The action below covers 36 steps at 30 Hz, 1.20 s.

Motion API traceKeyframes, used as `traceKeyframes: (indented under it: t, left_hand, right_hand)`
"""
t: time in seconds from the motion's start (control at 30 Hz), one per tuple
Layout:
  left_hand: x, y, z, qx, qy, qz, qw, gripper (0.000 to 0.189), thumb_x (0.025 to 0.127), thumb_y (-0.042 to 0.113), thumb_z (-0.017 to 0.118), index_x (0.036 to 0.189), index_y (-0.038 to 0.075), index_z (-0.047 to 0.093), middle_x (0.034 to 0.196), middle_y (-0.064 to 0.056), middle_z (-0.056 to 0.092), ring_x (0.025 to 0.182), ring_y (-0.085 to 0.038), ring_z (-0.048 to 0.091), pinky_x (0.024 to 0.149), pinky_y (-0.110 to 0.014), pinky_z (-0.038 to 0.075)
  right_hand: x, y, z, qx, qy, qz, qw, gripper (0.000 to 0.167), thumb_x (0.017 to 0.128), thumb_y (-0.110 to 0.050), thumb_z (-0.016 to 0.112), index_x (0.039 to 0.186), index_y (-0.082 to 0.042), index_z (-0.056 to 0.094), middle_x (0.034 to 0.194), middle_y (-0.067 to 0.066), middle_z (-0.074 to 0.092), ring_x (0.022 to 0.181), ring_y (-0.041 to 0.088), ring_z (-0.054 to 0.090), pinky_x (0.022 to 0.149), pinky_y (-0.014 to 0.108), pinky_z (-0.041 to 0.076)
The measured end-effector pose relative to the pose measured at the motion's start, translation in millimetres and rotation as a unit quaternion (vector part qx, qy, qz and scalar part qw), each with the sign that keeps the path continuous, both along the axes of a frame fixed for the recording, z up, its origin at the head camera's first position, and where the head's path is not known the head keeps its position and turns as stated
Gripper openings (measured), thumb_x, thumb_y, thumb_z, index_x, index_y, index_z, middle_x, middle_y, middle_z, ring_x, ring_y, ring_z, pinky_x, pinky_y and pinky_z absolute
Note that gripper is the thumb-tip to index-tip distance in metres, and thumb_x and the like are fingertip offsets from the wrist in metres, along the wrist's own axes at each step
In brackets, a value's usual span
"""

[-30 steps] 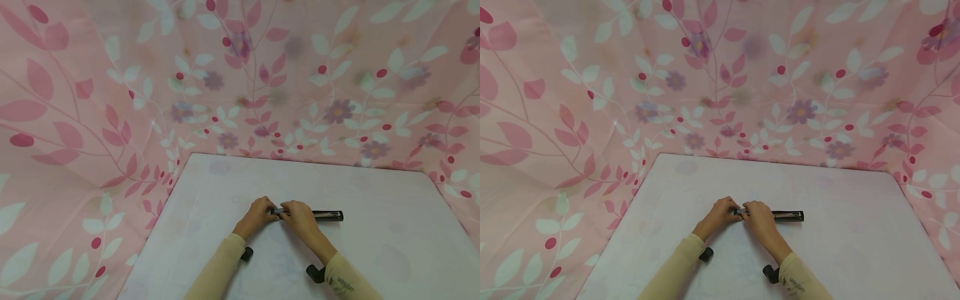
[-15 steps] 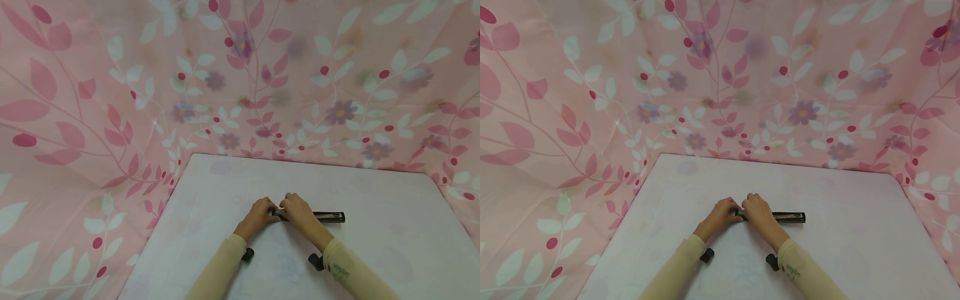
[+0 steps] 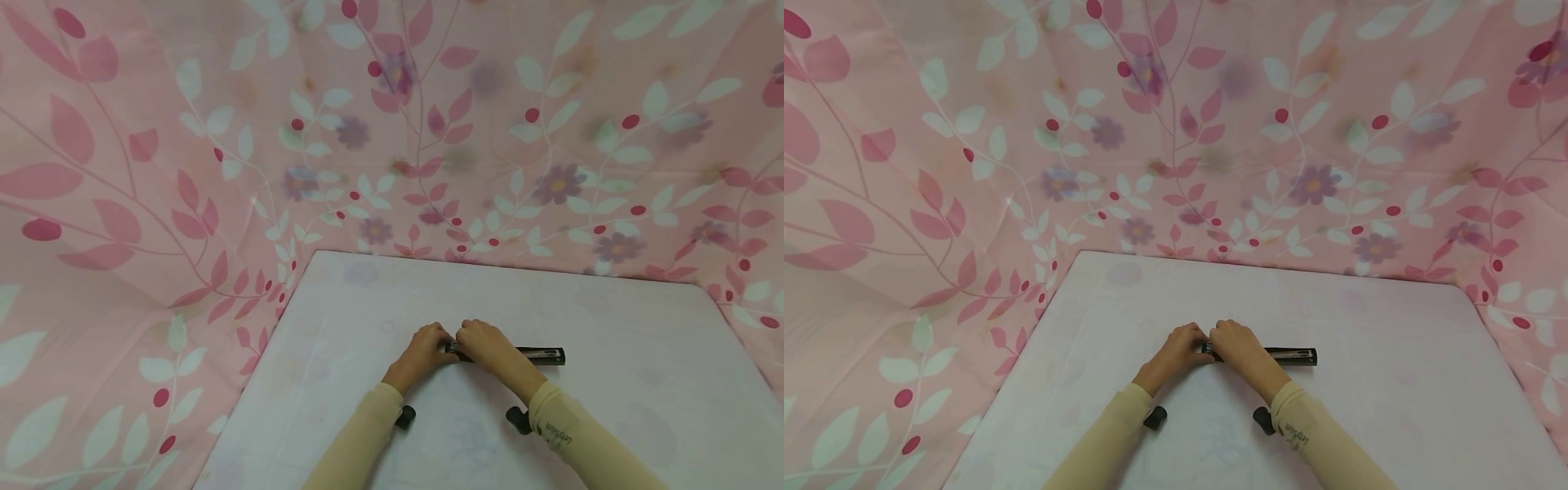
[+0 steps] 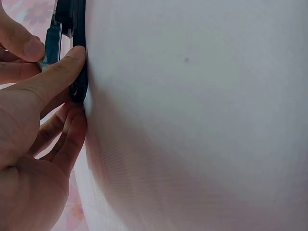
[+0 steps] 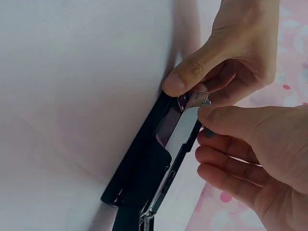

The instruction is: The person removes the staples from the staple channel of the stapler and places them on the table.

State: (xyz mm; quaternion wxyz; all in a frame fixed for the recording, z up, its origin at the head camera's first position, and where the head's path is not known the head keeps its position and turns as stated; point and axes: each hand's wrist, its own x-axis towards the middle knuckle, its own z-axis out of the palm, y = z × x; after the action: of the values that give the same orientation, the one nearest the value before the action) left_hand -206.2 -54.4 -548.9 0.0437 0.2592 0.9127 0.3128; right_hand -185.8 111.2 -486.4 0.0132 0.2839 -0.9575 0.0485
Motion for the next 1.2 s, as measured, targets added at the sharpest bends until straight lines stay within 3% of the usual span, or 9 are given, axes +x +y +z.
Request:
traceKeyframes:
  t: [0.43,0.67,0.93,1.2]
  left_hand:
    - [2.1,0.6,-0.5,-0.009,0.008,0.004,0.9999,0.025,0.077,0.027,0.084,0.098,0.015,0.078,0.092,0.003,0.065,0.084,-0.008,0.057,0.073,-0.018,0.042]
    - [1.9,0.5,-0.7,-0.015,0.014,0.007,0.9998,0.028,0.077,0.027,0.084,0.1,0.012,0.077,0.094,0.002,0.066,0.085,-0.009,0.058,0.075,-0.02,0.044]
    - [2.1,1.4,1.5,-0.023,0.01,0.013,0.9996,0.03,0.077,0.027,0.084,0.102,0.011,0.077,0.093,0.003,0.066,0.086,-0.008,0.058,0.077,-0.021,0.046]
    - [3.0,2.8,1.5,-0.021,-0.017,0.018,0.9995,0.032,0.078,0.026,0.083,0.105,0.01,0.076,0.096,0.002,0.065,0.091,-0.011,0.058,0.082,-0.024,0.046]
  right_hand:
    - [2.0,5.9,-2.6,-0.019,0.001,-0.009,0.9998,0.012,0.086,-0.017,0.074,0.077,-0.009,0.072,0.074,0.003,0.059,0.066,0.016,0.052,0.057,0.031,0.046]
    - [9.3,15.3,3.7,-0.042,0.0,-0.018,0.999,0.005,0.085,-0.012,0.075,0.087,-0.008,0.075,0.079,0.002,0.061,0.071,0.014,0.054,0.064,0.031,0.049]
    - [35.8,38.4,1.5,-0.091,0.038,-0.032,0.9946,0.011,0.082,-0.014,0.078,0.092,-0.01,0.076,0.083,-0.002,0.063,0.075,0.011,0.058,0.067,0.027,0.051]
    - [69.7,65.0,-19.7,-0.119,0.068,-0.031,0.99,0.013,0.077,-0.012,0.082,0.089,-0.012,0.076,0.083,-0.004,0.064,0.076,0.009,0.061,0.068,0.026,0.053]
